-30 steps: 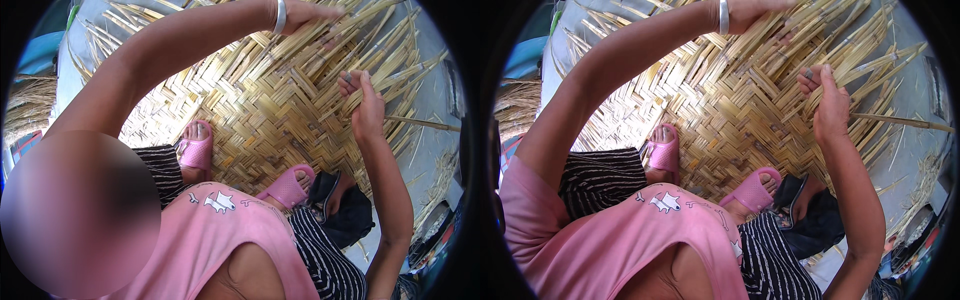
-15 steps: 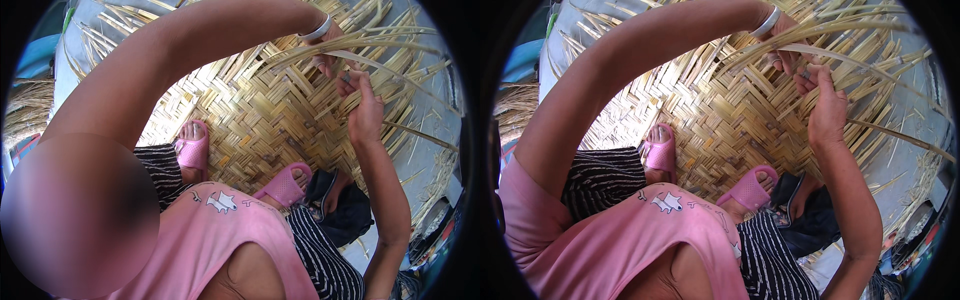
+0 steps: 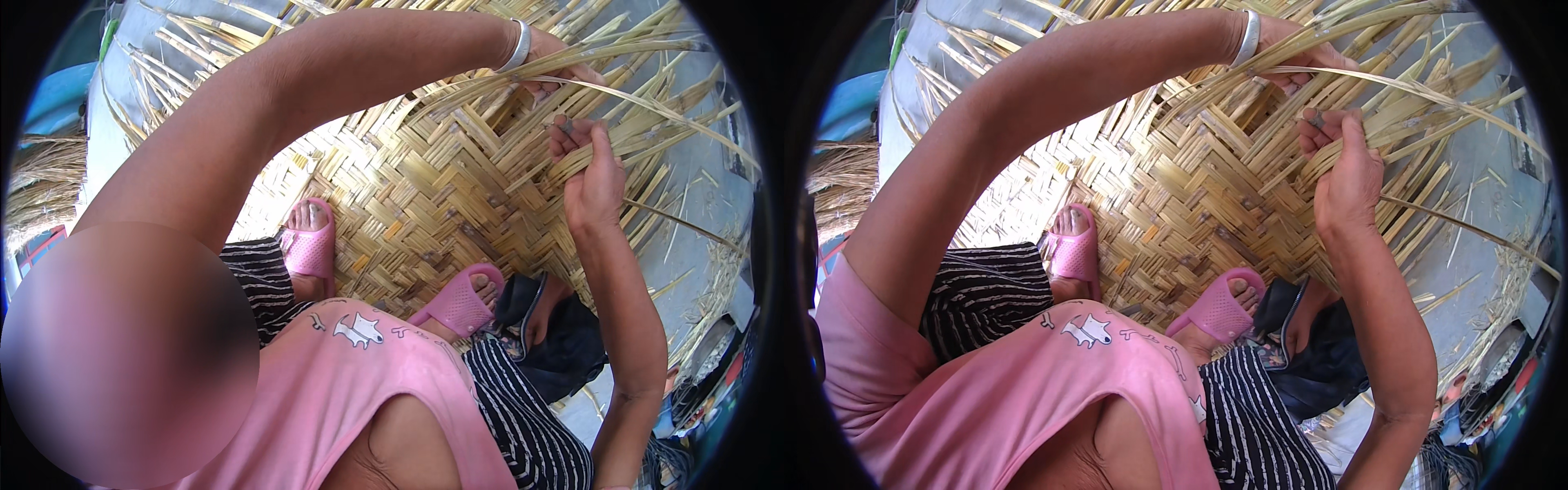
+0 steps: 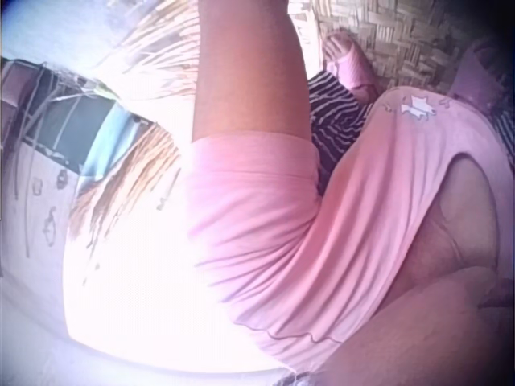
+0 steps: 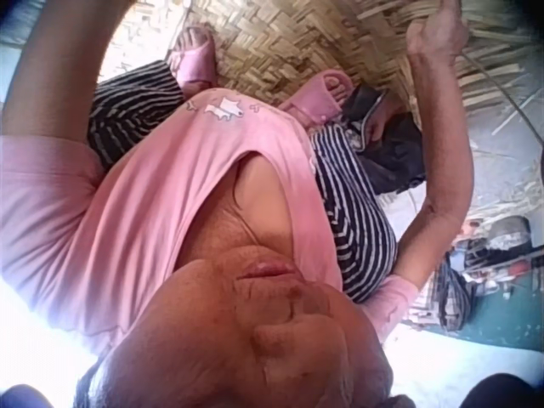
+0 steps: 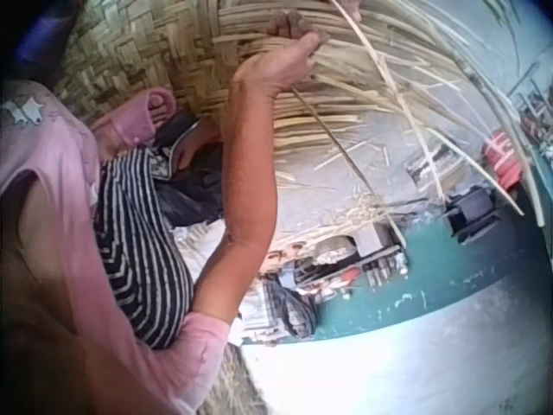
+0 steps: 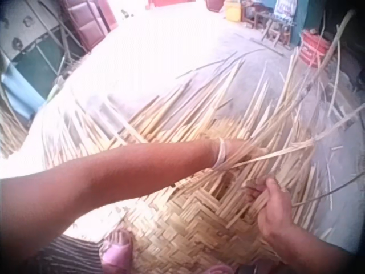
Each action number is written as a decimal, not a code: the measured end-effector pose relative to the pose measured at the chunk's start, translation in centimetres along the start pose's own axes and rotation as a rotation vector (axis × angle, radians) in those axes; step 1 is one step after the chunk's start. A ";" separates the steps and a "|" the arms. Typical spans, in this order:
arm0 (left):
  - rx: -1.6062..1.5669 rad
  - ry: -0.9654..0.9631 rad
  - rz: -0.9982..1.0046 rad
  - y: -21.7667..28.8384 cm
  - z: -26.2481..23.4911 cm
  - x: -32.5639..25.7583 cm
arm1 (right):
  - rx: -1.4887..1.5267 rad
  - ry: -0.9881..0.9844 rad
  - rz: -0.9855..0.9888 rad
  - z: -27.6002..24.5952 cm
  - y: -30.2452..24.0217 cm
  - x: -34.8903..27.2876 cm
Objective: The person weaves a basket by hand, interlacing dried palm strips in an over-under pattern. They repeatedly adjust and tighten the weave, working around the circular base on the floor.
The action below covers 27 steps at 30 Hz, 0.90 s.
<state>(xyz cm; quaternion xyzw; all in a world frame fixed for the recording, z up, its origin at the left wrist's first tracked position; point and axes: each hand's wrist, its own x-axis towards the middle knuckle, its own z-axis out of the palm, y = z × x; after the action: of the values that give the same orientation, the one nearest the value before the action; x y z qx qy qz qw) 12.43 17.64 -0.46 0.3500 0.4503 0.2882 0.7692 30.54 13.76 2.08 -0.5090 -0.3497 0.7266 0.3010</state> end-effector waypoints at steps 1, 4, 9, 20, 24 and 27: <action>0.029 0.035 -0.053 0.1 -0.6 0.6 | 0.006 0.019 0.006 0.0 0.0 0.0; 0.916 -0.072 0.495 -1.2 -3.3 2.2 | 0.002 0.057 0.004 0.1 -0.2 -0.3; 0.393 -0.314 0.372 -2.3 -5.0 3.7 | -0.029 0.061 -0.029 0.5 -0.7 -1.0; -0.134 -0.129 0.010 -0.8 -2.6 1.4 | 0.014 -0.013 0.052 -0.8 -0.4 0.1; 0.151 -0.088 0.171 0.9 -0.1 -0.7 | 0.069 -0.012 0.113 -1.0 -0.1 1.6; 0.399 0.099 0.211 1.5 0.6 -0.2 | 0.032 -0.145 0.107 -0.8 -0.4 1.8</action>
<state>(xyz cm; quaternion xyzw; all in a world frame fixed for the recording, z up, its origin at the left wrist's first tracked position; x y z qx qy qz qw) 12.67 18.15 1.05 0.5257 0.4967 0.2890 0.6273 30.79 15.61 1.27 -0.4682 -0.3314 0.7821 0.2437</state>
